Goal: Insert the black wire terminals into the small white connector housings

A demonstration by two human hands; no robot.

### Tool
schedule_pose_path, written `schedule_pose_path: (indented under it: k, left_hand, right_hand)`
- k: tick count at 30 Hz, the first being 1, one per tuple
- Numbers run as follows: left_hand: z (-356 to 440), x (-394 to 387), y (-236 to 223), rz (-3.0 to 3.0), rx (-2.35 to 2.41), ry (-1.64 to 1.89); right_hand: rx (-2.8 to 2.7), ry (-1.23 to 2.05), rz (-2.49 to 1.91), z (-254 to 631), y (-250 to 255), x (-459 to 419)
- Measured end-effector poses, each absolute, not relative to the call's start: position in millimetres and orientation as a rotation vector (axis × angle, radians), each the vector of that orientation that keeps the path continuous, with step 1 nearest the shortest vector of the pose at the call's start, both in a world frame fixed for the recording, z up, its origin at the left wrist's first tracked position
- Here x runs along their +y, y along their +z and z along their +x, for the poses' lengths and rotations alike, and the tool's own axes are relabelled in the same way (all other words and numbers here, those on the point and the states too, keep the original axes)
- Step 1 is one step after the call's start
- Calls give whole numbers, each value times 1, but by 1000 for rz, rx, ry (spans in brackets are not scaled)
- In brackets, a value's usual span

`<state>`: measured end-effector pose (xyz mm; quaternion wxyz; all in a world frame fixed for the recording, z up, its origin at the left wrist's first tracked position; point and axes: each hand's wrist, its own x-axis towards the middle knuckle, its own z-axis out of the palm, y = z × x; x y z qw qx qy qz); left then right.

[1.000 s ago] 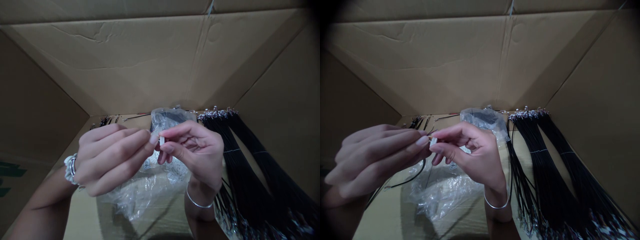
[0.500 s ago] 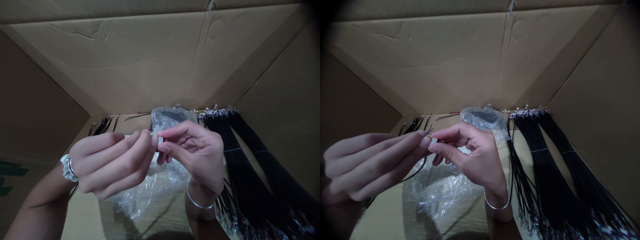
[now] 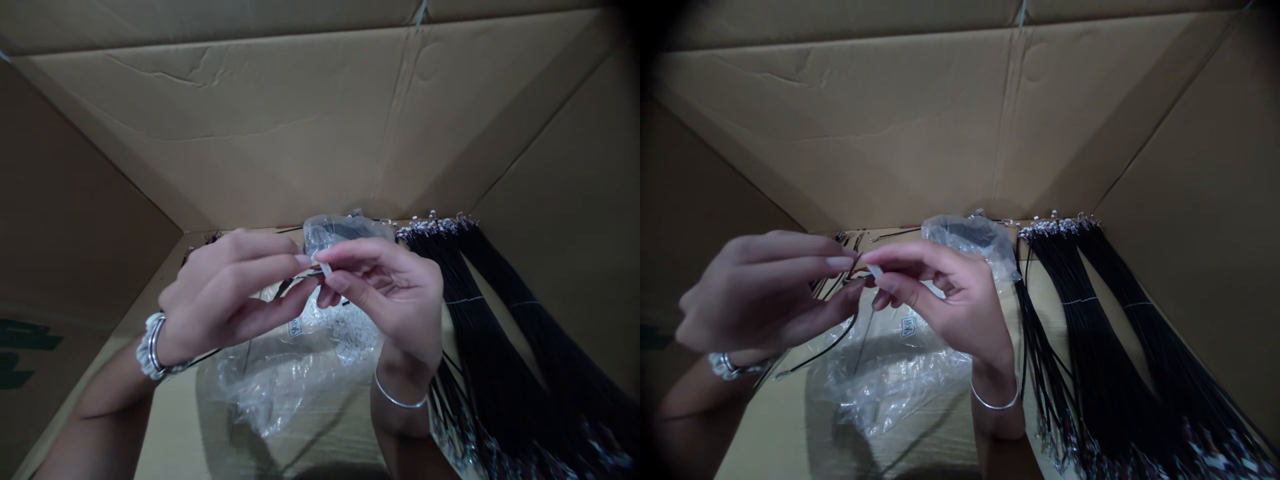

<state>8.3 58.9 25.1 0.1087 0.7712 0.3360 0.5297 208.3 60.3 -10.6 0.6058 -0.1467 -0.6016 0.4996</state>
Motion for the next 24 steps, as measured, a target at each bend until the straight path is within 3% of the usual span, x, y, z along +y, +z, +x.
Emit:
schedule_pose_path:
  k: [2,9,24]
  left_hand:
    - [11,57,23,2404,877,1573]
    - [23,42,20,2037,1083,1352]
    - [28,54,-19,1632,1036,1516]
  right_hand:
    - [-1401,1097,-359,207,-11,64]
    - [-1469,954,-355,207,-17,77]
    - [-1322,1254,-410,193,-25,85]
